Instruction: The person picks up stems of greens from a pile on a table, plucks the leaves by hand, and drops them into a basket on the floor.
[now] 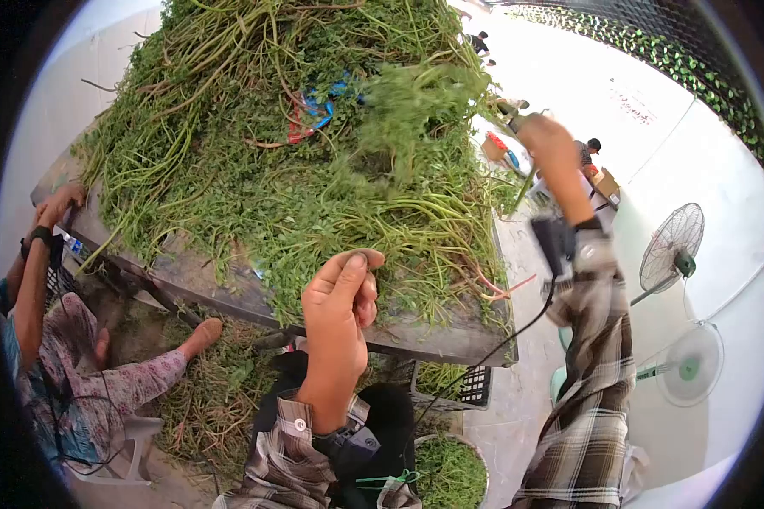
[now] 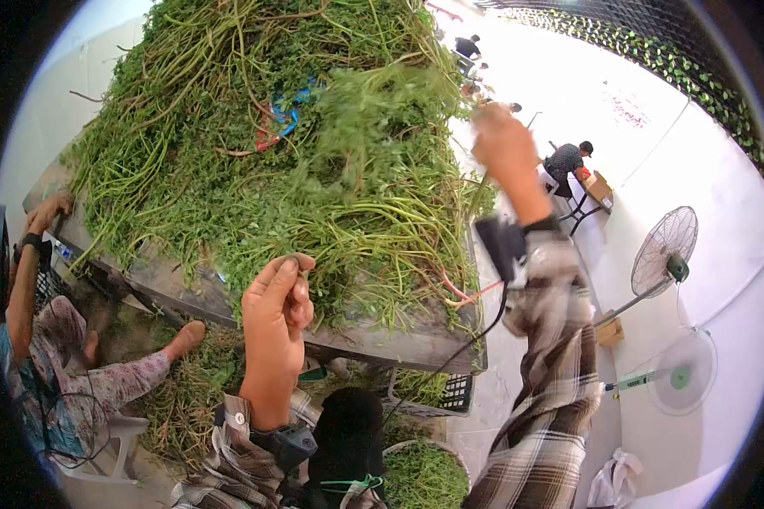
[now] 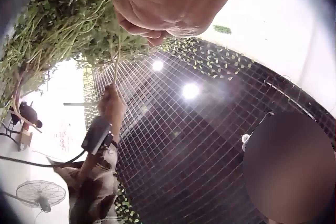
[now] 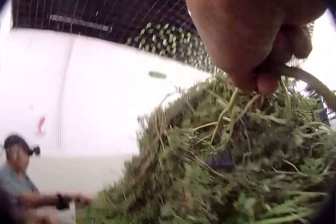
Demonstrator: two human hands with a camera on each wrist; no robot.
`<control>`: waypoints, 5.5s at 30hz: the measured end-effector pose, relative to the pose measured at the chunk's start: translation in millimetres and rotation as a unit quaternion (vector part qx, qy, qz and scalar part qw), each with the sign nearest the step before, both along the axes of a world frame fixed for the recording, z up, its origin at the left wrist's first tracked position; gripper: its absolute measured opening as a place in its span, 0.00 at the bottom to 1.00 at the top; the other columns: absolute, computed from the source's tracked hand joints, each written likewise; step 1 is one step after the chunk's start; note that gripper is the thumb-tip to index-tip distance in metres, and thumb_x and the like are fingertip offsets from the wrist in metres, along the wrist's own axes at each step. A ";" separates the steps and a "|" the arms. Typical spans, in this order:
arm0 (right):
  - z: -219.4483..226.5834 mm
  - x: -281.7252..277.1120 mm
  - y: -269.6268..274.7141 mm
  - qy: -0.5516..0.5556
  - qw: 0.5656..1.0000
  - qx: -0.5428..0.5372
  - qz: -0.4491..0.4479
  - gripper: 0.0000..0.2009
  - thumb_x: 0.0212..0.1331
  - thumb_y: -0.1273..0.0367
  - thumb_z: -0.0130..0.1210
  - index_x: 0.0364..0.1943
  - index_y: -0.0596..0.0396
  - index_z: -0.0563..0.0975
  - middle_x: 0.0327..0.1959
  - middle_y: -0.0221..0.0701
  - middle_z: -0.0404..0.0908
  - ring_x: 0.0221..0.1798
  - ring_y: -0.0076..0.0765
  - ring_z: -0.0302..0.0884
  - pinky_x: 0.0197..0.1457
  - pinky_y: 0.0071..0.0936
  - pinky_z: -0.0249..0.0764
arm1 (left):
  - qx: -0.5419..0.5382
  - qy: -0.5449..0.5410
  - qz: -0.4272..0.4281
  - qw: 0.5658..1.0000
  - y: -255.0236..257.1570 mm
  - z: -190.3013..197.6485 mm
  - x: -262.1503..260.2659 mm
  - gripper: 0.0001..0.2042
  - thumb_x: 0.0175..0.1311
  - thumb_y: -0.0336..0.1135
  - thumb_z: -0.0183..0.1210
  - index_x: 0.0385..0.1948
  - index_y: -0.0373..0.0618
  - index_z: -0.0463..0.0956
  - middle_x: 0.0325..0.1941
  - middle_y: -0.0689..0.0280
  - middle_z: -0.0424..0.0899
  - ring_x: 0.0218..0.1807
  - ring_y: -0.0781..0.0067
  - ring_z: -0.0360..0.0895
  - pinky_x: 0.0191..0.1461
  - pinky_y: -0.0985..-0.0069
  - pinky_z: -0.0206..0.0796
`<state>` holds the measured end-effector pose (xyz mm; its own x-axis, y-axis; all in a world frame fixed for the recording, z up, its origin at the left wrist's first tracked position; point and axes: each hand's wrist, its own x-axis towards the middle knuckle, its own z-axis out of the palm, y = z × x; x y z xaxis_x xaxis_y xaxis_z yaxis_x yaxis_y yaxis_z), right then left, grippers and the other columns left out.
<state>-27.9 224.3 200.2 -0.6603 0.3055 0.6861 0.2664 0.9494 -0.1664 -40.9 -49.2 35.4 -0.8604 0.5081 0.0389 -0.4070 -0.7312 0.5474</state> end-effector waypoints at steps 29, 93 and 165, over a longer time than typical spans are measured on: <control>-150.1 105.9 -119.7 0.104 0.806 -0.572 0.112 0.10 0.62 0.65 0.46 0.29 0.55 0.71 0.12 0.22 0.66 0.13 0.14 0.56 0.16 0.14 0.51 | -0.140 0.143 -0.135 0.970 16.1 -10.8 9.6 0.11 0.63 0.36 0.50 0.37 0.40 0.77 0.23 0.74 0.74 0.21 0.88 0.64 0.24 0.87 0.56; -155.3 116.6 -135.6 0.116 0.662 -0.704 0.230 0.08 0.59 0.65 0.53 0.35 0.54 0.71 0.17 0.17 0.64 0.15 0.11 0.53 0.16 0.12 0.47 | -0.157 0.188 -0.306 0.920 21.8 -1.6 40.6 0.10 0.64 0.38 0.51 0.28 0.43 0.71 0.15 0.77 0.64 0.15 0.90 0.55 0.17 0.89 0.44; -451.3 543.2 -105.2 -0.167 0.740 -0.473 -0.449 0.15 0.51 0.64 0.48 0.37 0.63 0.73 0.28 0.53 0.74 0.34 0.61 0.71 0.39 0.46 0.66 | 0.026 0.024 -0.230 0.973 32.6 -12.5 29.8 0.13 0.70 0.40 0.40 0.27 0.43 0.65 0.12 0.78 0.56 0.13 0.90 0.47 0.13 0.87 0.39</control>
<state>515.3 119.1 -251.1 0.0152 0.9628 -0.2699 0.8949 -0.1335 -0.4259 -11.1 -16.6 23.0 -0.5392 0.8350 0.1096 -0.6728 -0.5054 0.5402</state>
